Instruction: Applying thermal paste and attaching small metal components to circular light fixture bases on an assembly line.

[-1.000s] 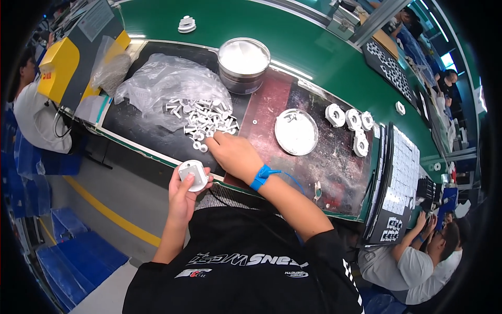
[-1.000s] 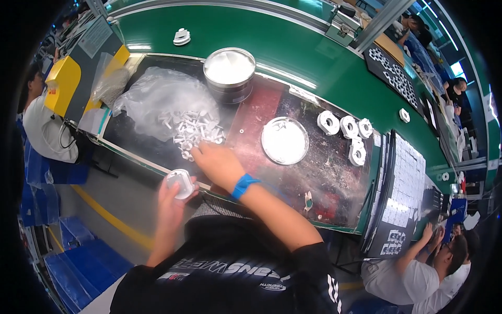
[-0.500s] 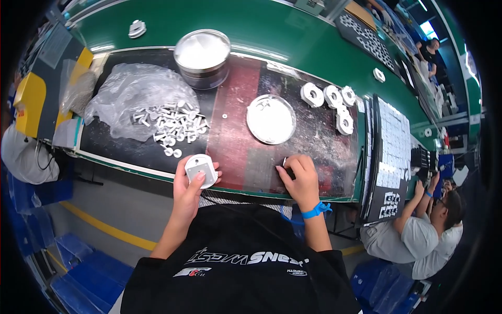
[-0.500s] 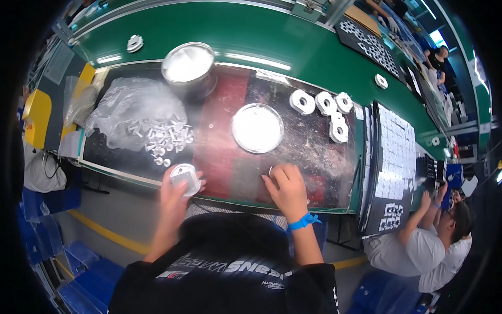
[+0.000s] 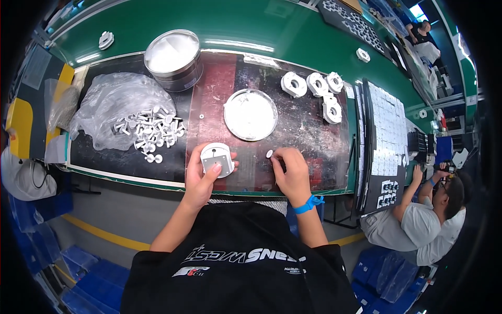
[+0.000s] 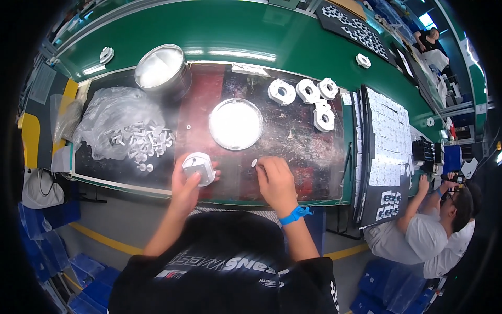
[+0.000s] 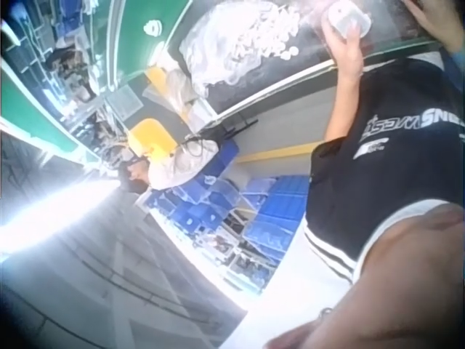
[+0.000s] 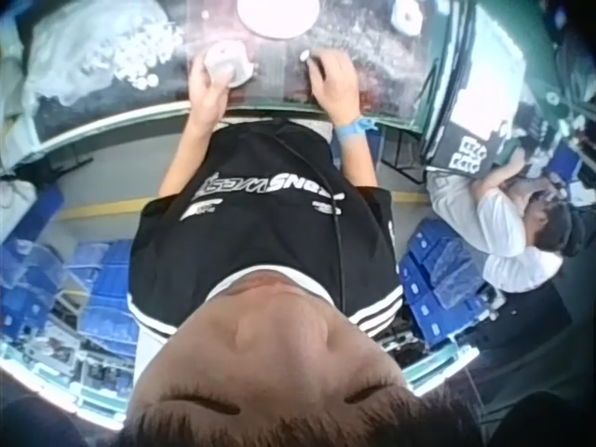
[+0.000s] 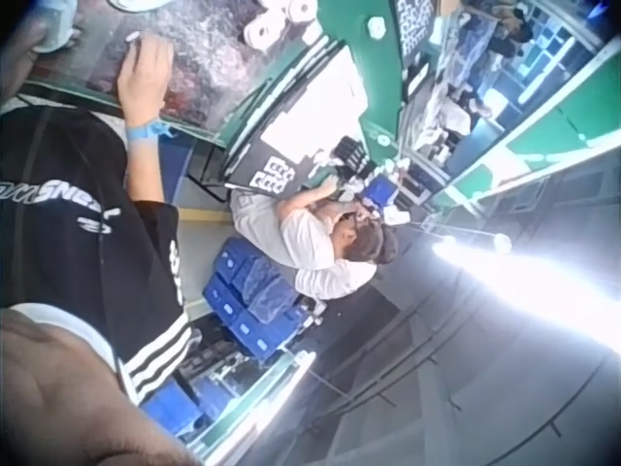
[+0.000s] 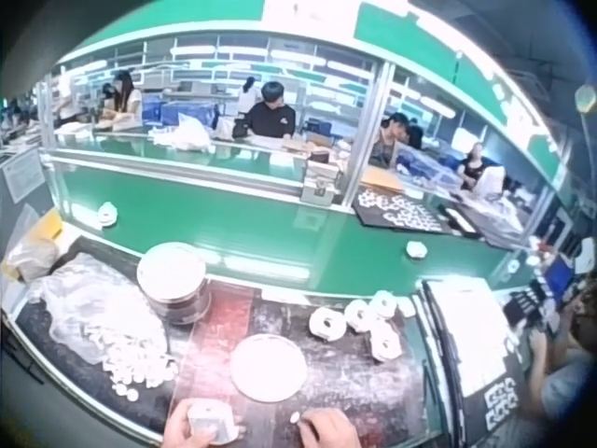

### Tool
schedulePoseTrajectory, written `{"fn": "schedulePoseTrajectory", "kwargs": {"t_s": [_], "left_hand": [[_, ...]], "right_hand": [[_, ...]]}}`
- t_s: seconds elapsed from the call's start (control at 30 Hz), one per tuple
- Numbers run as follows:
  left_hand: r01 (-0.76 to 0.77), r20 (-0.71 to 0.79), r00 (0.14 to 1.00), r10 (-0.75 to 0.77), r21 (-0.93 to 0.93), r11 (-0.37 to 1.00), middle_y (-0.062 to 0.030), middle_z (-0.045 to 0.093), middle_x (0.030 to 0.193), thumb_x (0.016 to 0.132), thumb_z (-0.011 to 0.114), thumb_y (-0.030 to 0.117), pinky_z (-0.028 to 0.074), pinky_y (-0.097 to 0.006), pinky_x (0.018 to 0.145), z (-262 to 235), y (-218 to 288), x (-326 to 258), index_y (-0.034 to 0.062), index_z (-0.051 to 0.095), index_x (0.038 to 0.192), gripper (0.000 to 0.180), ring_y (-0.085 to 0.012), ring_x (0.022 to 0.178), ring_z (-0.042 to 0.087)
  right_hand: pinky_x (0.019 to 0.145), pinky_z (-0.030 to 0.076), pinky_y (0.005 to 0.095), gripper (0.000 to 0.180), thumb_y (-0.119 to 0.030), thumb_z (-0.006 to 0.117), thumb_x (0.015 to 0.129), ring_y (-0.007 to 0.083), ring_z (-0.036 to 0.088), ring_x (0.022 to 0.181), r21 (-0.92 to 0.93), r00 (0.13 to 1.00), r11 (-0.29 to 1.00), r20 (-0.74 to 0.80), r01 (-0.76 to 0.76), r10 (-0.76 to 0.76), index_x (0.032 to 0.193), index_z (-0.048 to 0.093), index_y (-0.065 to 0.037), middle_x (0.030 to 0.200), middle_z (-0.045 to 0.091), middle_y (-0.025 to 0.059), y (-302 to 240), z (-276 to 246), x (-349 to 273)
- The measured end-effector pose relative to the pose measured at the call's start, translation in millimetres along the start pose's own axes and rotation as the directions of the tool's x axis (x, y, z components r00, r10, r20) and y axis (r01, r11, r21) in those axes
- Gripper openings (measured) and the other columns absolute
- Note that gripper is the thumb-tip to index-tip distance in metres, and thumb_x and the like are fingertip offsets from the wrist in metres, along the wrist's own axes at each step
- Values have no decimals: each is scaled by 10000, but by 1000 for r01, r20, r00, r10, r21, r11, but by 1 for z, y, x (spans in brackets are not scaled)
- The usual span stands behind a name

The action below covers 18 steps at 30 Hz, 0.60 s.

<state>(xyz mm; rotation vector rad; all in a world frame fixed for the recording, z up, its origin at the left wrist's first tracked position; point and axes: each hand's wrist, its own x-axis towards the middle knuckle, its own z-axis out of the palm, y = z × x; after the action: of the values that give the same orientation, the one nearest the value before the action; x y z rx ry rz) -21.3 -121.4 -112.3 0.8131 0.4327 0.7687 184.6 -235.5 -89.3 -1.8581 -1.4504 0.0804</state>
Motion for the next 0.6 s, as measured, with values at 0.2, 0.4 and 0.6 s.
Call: {"fn": "schedulePoseTrajectory", "kwargs": {"t_s": [0.2, 0.4, 0.6], "left_hand": [[15, 37, 999, -15, -8, 1000, -256, 604, 1196, 935, 610, 144, 527, -426, 932, -3, 0, 2, 36, 367, 1312, 462, -316, 1058, 652], [24, 42, 999, -24, 5, 1000, -251, 604, 1195, 943, 601, 154, 529, -414, 928, -5, 4, 3, 29, 362, 1310, 456, -305, 1051, 656], [11, 33, 999, -11, -11, 1000, -249, 602, 1198, 952, 598, 167, 532, -408, 916, -4, 3, 3, 26, 359, 1316, 458, -290, 1041, 659]], "right_hand": [[669, 500, 358, 133, 31, 737, 749, 276, 624, 776, 57, 996, 996, -37, -73, 75, 830, 644, -19, 824, 674, 100, -6, -8, 17], [697, 485, 343, 128, 13, 745, 740, 246, 610, 801, 4, 995, 996, -53, 87, -87, 819, 658, -39, 813, 680, 63, -17, 4, 73], [723, 469, 368, 127, -29, 751, 736, 253, 591, 803, -92, 984, 980, 43, 177, -174, 815, 656, -60, 800, 671, 37, -2, 26, 88]]}}
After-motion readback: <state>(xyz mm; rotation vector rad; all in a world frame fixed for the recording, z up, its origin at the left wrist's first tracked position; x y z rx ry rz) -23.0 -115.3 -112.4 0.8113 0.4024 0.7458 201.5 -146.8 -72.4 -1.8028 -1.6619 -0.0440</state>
